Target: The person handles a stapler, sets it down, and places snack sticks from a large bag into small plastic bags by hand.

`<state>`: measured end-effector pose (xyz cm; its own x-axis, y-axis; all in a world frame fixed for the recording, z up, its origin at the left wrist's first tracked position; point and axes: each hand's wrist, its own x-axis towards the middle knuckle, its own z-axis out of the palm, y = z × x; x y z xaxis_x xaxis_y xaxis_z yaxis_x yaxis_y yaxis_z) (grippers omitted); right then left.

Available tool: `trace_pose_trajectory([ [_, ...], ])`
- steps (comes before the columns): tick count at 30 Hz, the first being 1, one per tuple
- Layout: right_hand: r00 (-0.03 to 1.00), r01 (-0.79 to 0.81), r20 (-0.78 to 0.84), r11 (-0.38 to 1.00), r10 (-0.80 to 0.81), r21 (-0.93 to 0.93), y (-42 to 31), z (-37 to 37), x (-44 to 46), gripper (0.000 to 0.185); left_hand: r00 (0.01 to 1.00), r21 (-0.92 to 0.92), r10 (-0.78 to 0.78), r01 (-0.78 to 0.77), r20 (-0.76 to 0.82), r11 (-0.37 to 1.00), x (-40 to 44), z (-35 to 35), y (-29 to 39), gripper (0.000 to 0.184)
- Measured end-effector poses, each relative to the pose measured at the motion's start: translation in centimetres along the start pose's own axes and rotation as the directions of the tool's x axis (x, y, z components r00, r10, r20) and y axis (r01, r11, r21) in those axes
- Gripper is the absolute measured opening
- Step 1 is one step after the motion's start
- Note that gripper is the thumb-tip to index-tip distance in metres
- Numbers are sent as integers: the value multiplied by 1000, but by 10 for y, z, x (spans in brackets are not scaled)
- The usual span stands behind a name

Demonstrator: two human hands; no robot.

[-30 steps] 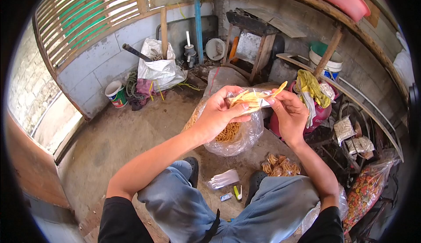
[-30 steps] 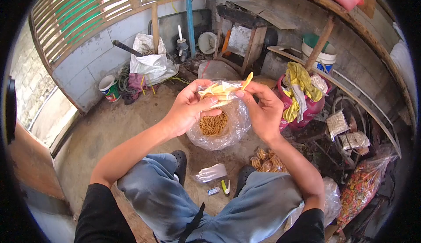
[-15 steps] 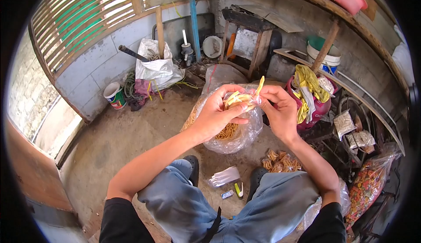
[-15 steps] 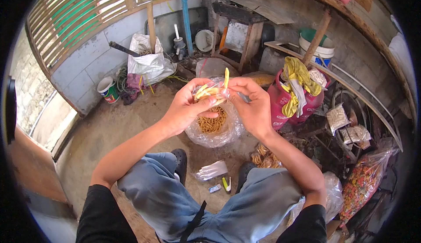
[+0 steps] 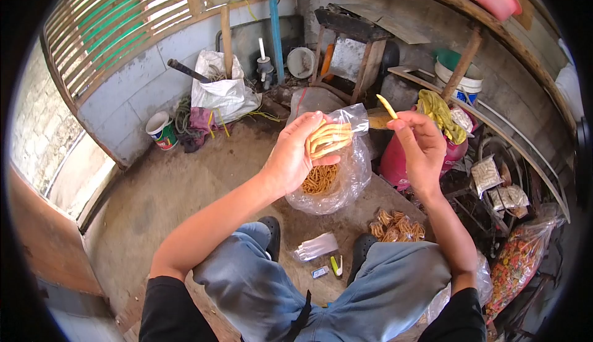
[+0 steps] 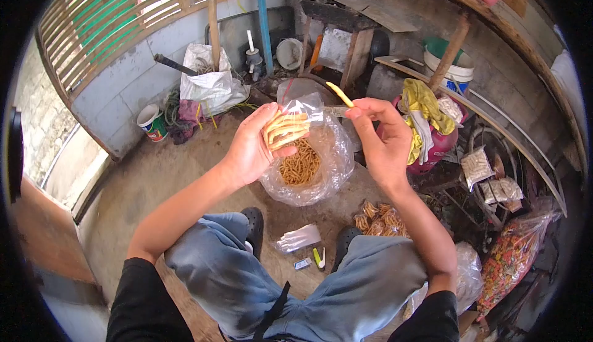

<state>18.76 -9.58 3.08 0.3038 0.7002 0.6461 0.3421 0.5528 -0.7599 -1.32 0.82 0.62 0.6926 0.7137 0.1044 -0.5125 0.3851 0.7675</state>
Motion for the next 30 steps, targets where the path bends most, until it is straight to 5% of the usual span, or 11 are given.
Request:
trace_pose_trajectory([
  [13, 997, 45, 68, 978, -32, -204, 9, 1, -5, 15, 998, 71, 43, -40, -44, 997, 3, 6, -6, 24],
  [15, 989, 108, 119, 971, -84, -211, 12, 3, -5, 15, 999, 207, 29, -25, -17, 978, 0, 12, -7, 26],
  [25, 994, 85, 73, 995, -82, -46, 27, 10, -7, 14, 994, 472, 59, -97, 95, 876, -7, 22, -5, 34],
  [27, 992, -108, 86, 979, 94, 172, 25, 15, -11, 15, 993, 469, 68, -104, 93, 877, -9, 26, -4, 36],
  [30, 959, -272, 154, 927, 239, 257, 13, 21, -12, 14, 993, 460, 83, -113, 85, 881, -10, 28, -2, 42],
])
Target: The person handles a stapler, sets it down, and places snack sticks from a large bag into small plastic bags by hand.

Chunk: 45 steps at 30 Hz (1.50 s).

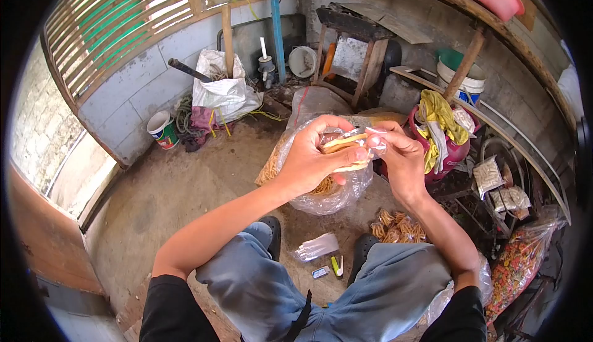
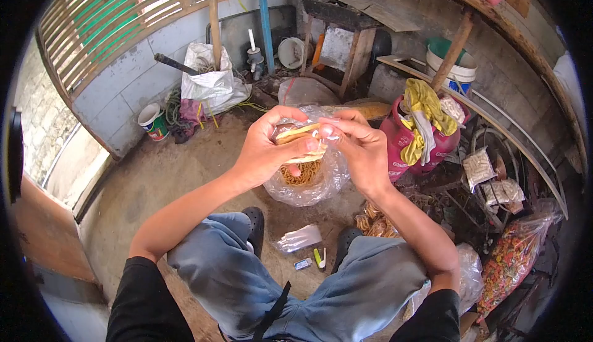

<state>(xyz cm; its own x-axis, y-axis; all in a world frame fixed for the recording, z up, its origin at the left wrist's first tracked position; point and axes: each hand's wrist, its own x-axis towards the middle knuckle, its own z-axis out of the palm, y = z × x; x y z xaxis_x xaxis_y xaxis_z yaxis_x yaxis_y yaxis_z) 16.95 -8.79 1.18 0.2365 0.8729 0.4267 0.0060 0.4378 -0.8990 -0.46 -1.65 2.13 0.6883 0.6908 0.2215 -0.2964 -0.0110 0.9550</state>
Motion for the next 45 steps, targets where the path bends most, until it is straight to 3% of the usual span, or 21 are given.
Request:
trace_pose_trajectory([
  [1, 1000, 0, 1, 1000, 0, -1, -2, 0, -1, 14, 1000, -6, 3, -3, -6, 1000, 0, 0, 0, 45],
  [3, 976, 163, 176, 965, -128, -203, -4, -1, -2, 19, 999, -42, 34, -35, -35, 999, 1, 0, -3, 49],
  [7, 958, 181, 238, 982, -162, -59, -4, 2, 2, 25, 991, -44, 83, -88, -101, 995, 2, -4, -2, 59],
  [9, 894, 385, 344, 885, -288, -260, -5, -4, 4, 31, 991, -52, 89, -94, -104, 994, 3, -4, -3, 58],
  [17, 952, 289, 197, 904, -236, -314, 3, 2, 3, 24, 995, -202, 17, -36, -98, 979, 5, -6, -2, 43],
  [20, 967, 253, 121, 914, -226, -317, 0, 1, 4, 21, 996, -331, -78, 58, -47, 942, 5, -11, -2, 38],
  [22, 967, 253, 70, 902, -244, -349, 0, -4, 7, 21, 998, -52, -44, 46, 39, 998, 8, -20, -10, 35],
  [25, 973, 231, 113, 878, -202, -420, -3, -11, 7, 21, 996, 90, -35, 28, 81, 996, 7, -24, -15, 38],
  [32, 988, 152, 98, 879, -120, -453, -5, -9, 3, 21, 998, 120, 26, -34, 61, 992, 5, -21, -16, 42],
  [34, 984, 74, 179, 956, -24, -282, -5, -7, 4, 20, 995, 69, 45, -51, 94, 996, 5, -18, -16, 41],
  [38, 963, 193, 243, 931, -119, -310, 2, -8, 3, 20, 988, 200, 14, -44, 151, 979, 3, -17, -21, 40],
  [40, 969, 154, 234, 931, -77, -332, -5, -10, 4, 19, 974, 225, -73, 24, 213, 974, 5, -20, -25, 36],
  [44, 980, 123, 191, 917, -53, -379, -11, -12, 5, 18, 959, 315, -232, 173, 162, 933, 4, -19, -22, 36],
  [45, 978, 158, 199, 856, -66, -492, -18, -12, 4, 16, 960, 285, -244, 197, 136, 938, 2, -16, -18, 34],
])
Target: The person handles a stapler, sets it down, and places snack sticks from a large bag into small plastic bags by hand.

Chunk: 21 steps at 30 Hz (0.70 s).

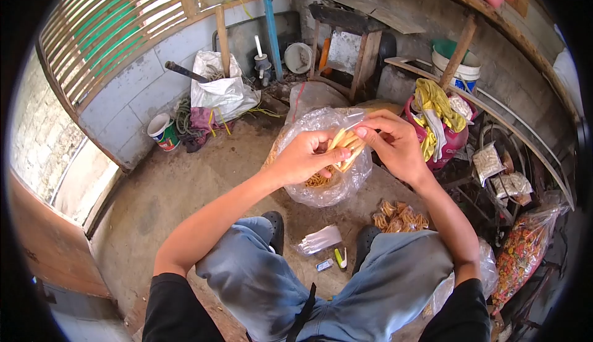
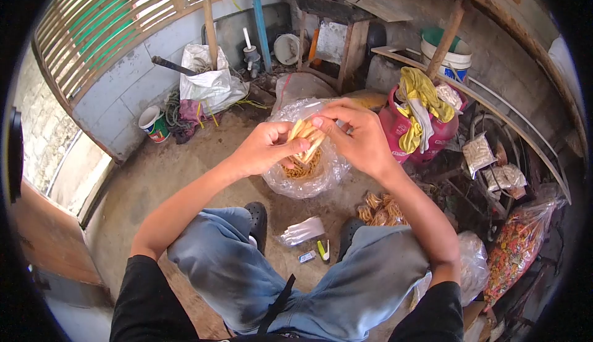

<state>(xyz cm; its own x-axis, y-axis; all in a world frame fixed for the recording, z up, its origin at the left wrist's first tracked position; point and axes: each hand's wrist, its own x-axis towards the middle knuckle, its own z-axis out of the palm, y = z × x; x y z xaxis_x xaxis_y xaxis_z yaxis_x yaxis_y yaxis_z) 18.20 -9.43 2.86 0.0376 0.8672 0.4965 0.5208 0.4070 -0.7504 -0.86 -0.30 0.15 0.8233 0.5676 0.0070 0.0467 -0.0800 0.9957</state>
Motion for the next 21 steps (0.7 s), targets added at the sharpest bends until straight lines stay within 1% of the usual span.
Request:
trace_pose_trajectory([
  [1, 1000, 16, 2, 991, -16, -132, -3, -2, 0, 15, 1000, -34, -19, 18, -21, 999, -1, 1, 2, 32],
  [2, 1000, 14, 1, 991, -13, -131, 0, -3, 1, 15, 1000, -34, -21, 20, -20, 999, 0, -1, -1, 32],
  [4, 988, 154, -4, 973, -157, -169, 9, -6, 1, 15, 1000, -41, 7, -7, 16, 999, 2, -8, -7, 30],
  [5, 988, 151, -6, 974, -154, -169, 14, -10, 2, 15, 1000, -42, 5, -4, 19, 999, 3, -11, -8, 30],
  [7, 973, 230, 45, 963, -226, -141, 23, -16, 2, 16, 1000, -20, -18, 18, 17, 1000, 3, -14, -10, 30],
  [8, 974, 227, 45, 964, -222, -141, 24, -17, 1, 16, 1000, -22, -21, 21, 19, 1000, 3, -15, -10, 30],
  [10, 991, 62, 115, 997, -66, 37, 26, -17, -2, 21, 998, -10, -69, 69, 8, 998, 2, -14, -11, 32],
  [11, 991, 56, 116, 998, -60, 39, 23, -15, -3, 21, 997, -13, -74, 74, 10, 997, 2, -14, -11, 32],
  [13, 981, 99, 165, 994, -104, 37, 16, -11, -5, 27, 995, -43, -83, 85, 52, 995, 2, -12, -11, 32],
  [14, 982, 94, 164, 995, -99, 38, 17, -12, -5, 27, 995, -44, -87, 90, 54, 995, 2, -11, -10, 32],
  [16, 940, 213, 253, 972, -231, 95, 20, -13, -4, 35, 996, -78, -73, 77, 52, 994, 0, -9, -8, 33],
  [17, 929, 211, 293, 975, -224, 75, 20, -15, -4, 38, 995, -81, -80, 84, 54, 993, 0, -10, -8, 33],
  [18, 930, 204, 295, 976, -218, 78, 22, -14, -3, 38, 995, -71, -75, 80, 72, 994, 1, -12, -9, 33],
  [20, 931, 283, 213, 955, -296, 94, 25, -10, -2, 40, 992, -63, -79, 85, 94, 994, 1, -14, -11, 34],
  [21, 932, 287, 196, 951, -305, 117, 24, -9, -2, 41, 992, -49, -87, 92, 97, 995, 1, -15, -11, 34],
])
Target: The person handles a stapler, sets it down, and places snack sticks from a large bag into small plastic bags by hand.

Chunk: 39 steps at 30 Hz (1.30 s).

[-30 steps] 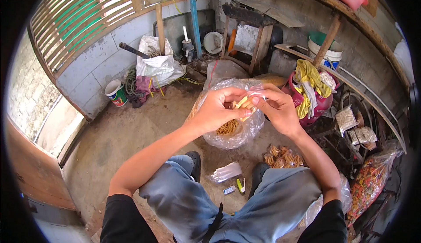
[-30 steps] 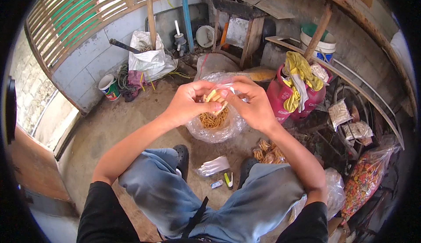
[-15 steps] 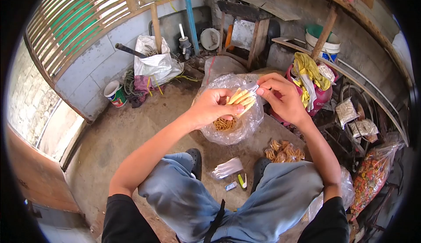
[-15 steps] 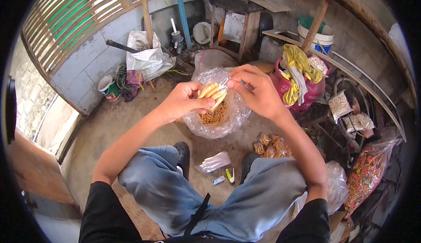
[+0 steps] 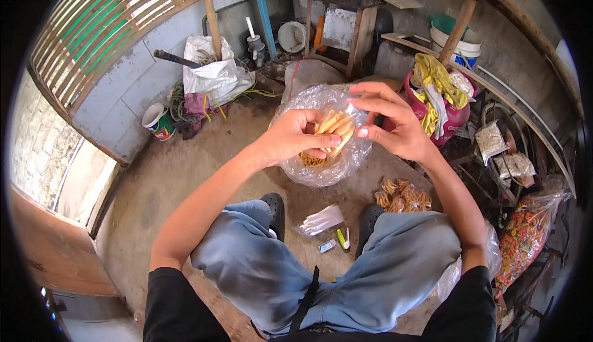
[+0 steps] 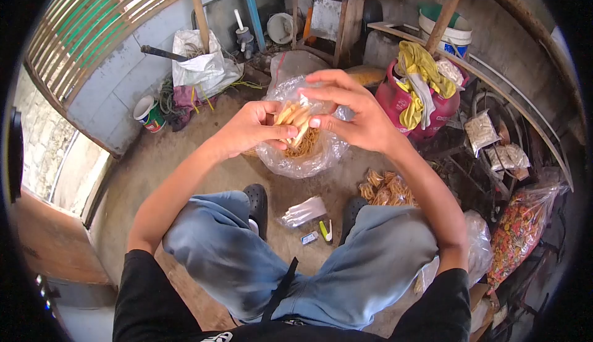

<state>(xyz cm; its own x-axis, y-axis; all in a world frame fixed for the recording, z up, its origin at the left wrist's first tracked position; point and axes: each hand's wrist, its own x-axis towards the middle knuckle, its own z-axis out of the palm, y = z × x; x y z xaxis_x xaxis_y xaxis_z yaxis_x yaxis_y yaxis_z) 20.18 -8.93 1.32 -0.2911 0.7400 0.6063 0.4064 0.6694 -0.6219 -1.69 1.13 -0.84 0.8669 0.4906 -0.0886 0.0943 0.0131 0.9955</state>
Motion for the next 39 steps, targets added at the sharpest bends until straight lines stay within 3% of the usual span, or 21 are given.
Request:
trace_pose_trajectory([
  [3, 998, 53, 42, 989, -48, -140, -2, -2, 3, 40, 1000, 11, -3, 2, 17, 1000, -2, -1, 2, 35],
  [5, 999, 36, 26, 988, -32, -152, 5, 1, 2, 30, 1000, 27, 13, -14, 27, 1000, -1, -3, 1, 35],
  [7, 992, 125, 27, 973, -122, -192, 11, 2, 4, 19, 999, 27, 20, -21, 28, 999, -1, -4, 1, 35],
  [11, 999, 28, -23, 991, -31, -132, 4, 6, 3, 12, 999, 114, 39, -39, 9, 993, 3, -16, -9, 33],
  [13, 998, 17, -58, 967, -33, -254, 4, 9, 4, 11, 1000, 111, 29, -29, 7, 993, 1, -20, -9, 33],
  [15, 999, 0, -35, 968, -9, -250, 8, 11, 6, 9, 1000, 109, 22, -22, 4, 994, 2, -23, -12, 33],
  [17, 1000, -18, -9, 970, 16, -242, 13, 14, 10, 8, 986, 176, 123, -141, 109, 974, 3, -27, -22, 34],
  [21, 991, -85, 89, 981, 102, -174, 20, 17, 20, 6, 984, 171, 149, -165, 100, 971, 3, -32, -31, 35],
  [22, 986, -108, 110, 983, 125, -152, 22, 18, 22, 6, 990, 171, 94, -112, 110, 979, 4, -36, -29, 36],
  [27, 985, -162, 56, 987, 161, 11, 60, 26, 27, 12, 1000, 103, 27, -28, 7, 994, 2, -48, -31, 36],
  [29, 910, -359, -73, 862, 409, 359, 84, 33, 29, 18, 996, 149, 38, -26, -76, 988, 3, -54, -35, 36],
  [31, 905, -380, -51, 858, 421, 346, 126, 46, 21, 21, 996, 146, 15, -2, -88, 989, 5, -57, -36, 37],
  [33, 753, -657, 93, 732, 652, 180, 173, 69, 6, 21, 995, 124, 28, -16, -97, 992, 6, -58, -38, 37],
  [35, 789, -532, 217, 816, 574, -225, 233, 95, -21, 19, 996, 106, 16, -7, -89, 994, 10, -61, -45, 35],
  [37, 722, -396, 334, 757, 607, -521, 270, 121, -48, 17, 997, 91, 0, 7, -81, 996, 11, -62, -50, 34],
  [39, 744, -353, 330, 761, 581, -544, 324, 150, -84, 17, 995, 48, -54, 58, -82, 997, 11, -64, -50, 31],
])
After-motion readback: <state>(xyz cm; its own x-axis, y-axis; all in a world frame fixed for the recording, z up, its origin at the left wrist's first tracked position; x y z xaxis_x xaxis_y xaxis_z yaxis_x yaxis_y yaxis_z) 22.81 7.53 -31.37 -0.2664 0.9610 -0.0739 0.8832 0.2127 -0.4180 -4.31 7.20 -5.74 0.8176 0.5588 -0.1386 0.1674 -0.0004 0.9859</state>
